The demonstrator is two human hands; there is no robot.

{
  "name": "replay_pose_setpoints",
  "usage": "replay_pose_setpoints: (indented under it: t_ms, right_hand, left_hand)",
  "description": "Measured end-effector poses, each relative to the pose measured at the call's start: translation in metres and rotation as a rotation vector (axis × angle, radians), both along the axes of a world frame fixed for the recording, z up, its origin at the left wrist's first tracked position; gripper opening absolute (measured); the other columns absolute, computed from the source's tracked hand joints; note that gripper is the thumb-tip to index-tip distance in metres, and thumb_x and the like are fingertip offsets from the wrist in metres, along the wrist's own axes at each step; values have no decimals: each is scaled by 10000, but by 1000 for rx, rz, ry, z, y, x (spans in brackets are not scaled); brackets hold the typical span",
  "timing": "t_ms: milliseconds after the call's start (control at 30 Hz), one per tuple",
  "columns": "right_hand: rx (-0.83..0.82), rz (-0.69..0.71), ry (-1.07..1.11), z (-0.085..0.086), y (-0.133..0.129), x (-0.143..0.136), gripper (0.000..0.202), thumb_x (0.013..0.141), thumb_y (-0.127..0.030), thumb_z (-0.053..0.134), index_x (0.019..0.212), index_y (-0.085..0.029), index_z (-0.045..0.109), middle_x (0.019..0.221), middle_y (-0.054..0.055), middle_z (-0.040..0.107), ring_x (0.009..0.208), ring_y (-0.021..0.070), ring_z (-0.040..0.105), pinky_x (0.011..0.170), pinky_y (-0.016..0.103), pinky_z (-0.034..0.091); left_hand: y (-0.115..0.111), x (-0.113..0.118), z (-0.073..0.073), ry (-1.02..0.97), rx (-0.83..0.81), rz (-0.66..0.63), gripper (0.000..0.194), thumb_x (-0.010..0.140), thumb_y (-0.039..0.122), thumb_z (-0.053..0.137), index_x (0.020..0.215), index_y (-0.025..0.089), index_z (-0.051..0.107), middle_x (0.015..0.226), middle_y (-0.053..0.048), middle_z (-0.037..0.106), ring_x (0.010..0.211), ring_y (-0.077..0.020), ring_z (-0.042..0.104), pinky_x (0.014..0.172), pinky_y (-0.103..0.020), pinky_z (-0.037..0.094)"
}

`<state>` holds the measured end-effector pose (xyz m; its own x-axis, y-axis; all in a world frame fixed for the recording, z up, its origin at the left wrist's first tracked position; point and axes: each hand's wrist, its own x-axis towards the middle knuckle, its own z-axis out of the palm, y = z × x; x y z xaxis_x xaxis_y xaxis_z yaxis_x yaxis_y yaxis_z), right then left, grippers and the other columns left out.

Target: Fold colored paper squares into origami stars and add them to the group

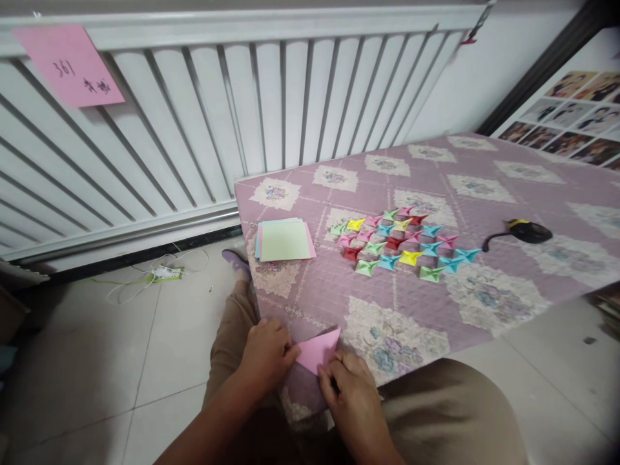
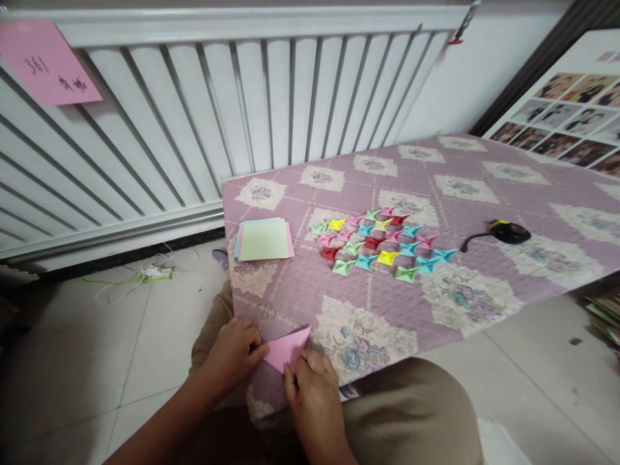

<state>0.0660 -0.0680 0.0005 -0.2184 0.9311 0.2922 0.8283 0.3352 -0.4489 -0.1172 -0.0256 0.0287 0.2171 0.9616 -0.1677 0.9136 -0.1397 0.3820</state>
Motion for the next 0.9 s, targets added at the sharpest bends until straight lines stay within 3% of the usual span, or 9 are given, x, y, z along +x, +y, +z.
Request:
replay_pose_setpoints:
  t_ms: [533,667,767,900]
  right_hand:
    - [-28,10,-37,0,0,1,202,879,-196,493,679,-208,519,767,49,556,752,210,508,694,358,416]
    - [-9,91,-86,2,-1,5,131,888,-189,473,898,-209,602,875,64,596,812,218,534,729,363,438]
    - [15,172,-178,1,-5,10,276,851,-184,544,1116,-247,591,981,70,621,893,241,550,771,387,445]
    - [34,227,-281,-4,-11,16,471,748,-200,695,1191,-307,575,1115,70,629,992,293,544,824,443,436]
  left_hand:
    - [1,2,3,79,14,-16,205,824,357,615,695,199,628,837,-28,593,846,-214,523,706,-319,371]
    - [2,2,3,100,10,-35,214,824,375,612,703,201,637,840,-28,602,842,-207,526,713,-315,379]
    - [3,2,2,104,4,-39,215,826,372,605,698,202,640,841,-30,607,837,-207,526,717,-317,380]
    - [3,2,2,96,-10,-28,205,828,365,599,711,203,645,842,-35,603,856,-216,525,731,-322,377]
